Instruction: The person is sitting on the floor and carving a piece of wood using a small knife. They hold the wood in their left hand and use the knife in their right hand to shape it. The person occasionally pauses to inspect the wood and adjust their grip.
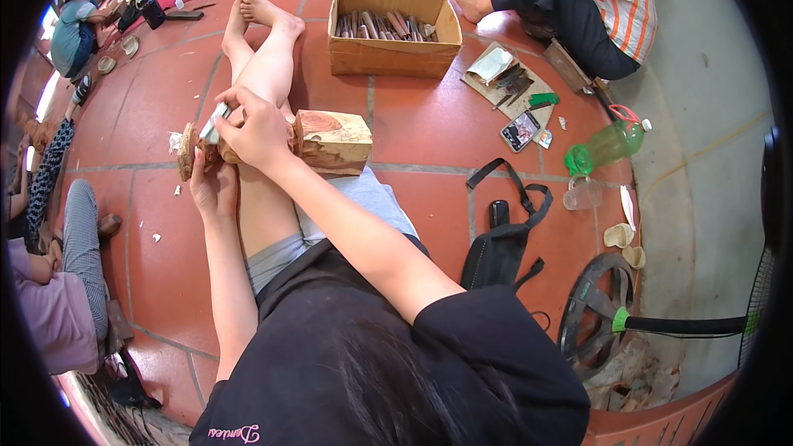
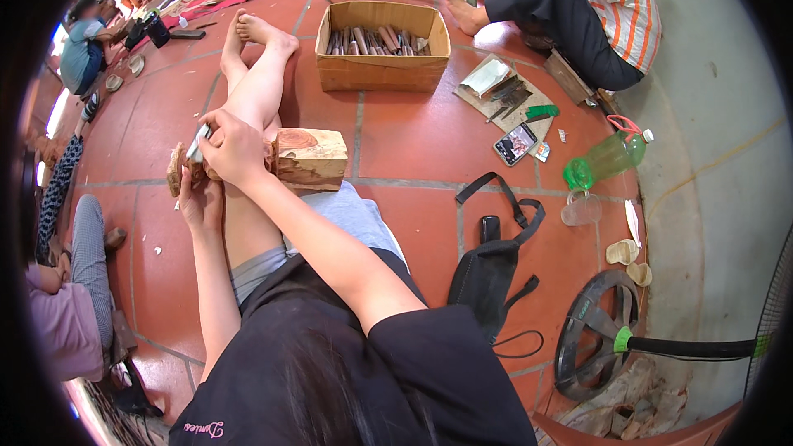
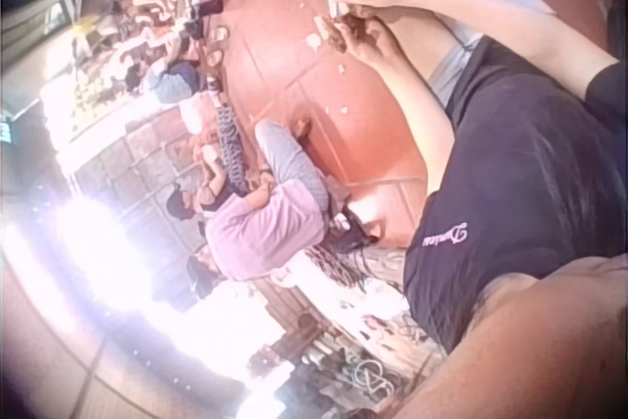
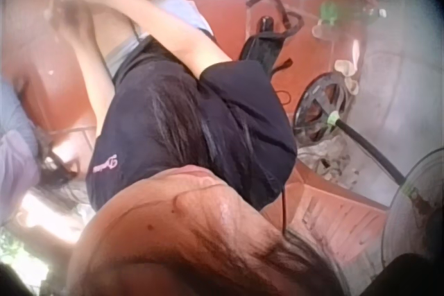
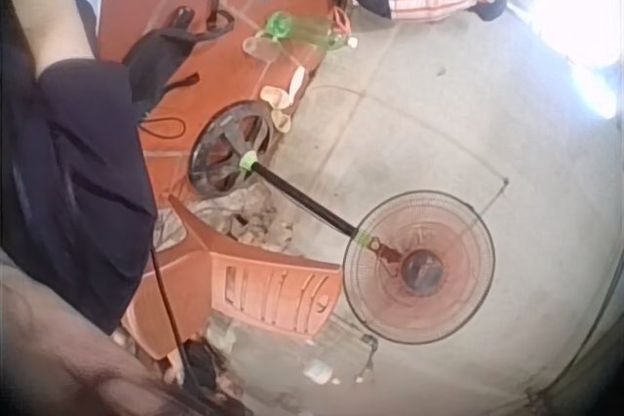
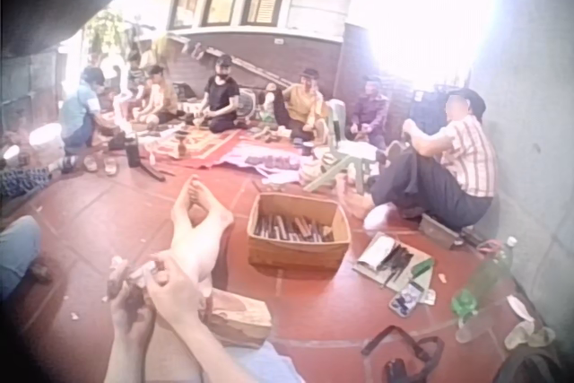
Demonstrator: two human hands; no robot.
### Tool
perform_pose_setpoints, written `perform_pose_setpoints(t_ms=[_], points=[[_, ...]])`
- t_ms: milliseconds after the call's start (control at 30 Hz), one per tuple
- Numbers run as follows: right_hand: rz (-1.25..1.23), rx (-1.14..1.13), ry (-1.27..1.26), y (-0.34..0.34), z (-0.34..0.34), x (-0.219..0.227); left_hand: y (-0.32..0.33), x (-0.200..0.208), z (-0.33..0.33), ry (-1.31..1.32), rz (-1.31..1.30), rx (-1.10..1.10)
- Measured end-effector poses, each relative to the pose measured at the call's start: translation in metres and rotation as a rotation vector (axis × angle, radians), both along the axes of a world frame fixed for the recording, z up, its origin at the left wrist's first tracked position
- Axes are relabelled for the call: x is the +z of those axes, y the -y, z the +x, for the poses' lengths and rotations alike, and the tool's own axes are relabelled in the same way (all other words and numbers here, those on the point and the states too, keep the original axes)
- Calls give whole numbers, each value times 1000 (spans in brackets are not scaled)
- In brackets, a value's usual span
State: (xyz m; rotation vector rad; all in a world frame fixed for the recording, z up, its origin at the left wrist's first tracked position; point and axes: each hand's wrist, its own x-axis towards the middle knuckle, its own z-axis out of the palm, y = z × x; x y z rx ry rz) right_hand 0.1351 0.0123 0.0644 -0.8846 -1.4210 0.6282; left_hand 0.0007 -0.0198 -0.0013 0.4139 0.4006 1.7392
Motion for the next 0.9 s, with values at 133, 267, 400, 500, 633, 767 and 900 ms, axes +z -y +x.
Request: perform_pose_setpoints(t_ms=[133, 267, 400, 500, 633, 767, 900], points=[[-56, 100, 80, 3, 12, 5, 0, 2, 0, 13, -19, -6], [-21, -77, -50, 1, 3, 0, 2, 8, 6, 15, -22, -1], [-154, 258, 169, 6, 19, 9, 1, 4, 1, 32, -18, 2], [87, -2, 68, 2, 5, -2, 0, 7, 4, 45, -36, 6], [-25, -68, 14, 0, 1, -1, 4, 9, 8, 25, -44, 32], [-74, 134, 137, 3, 14, 4, 3, 6, 3, -3, -17, 24], [22, -46, 38, -1, 5, -2, 4, 14, 11, 24, -26, 9]])
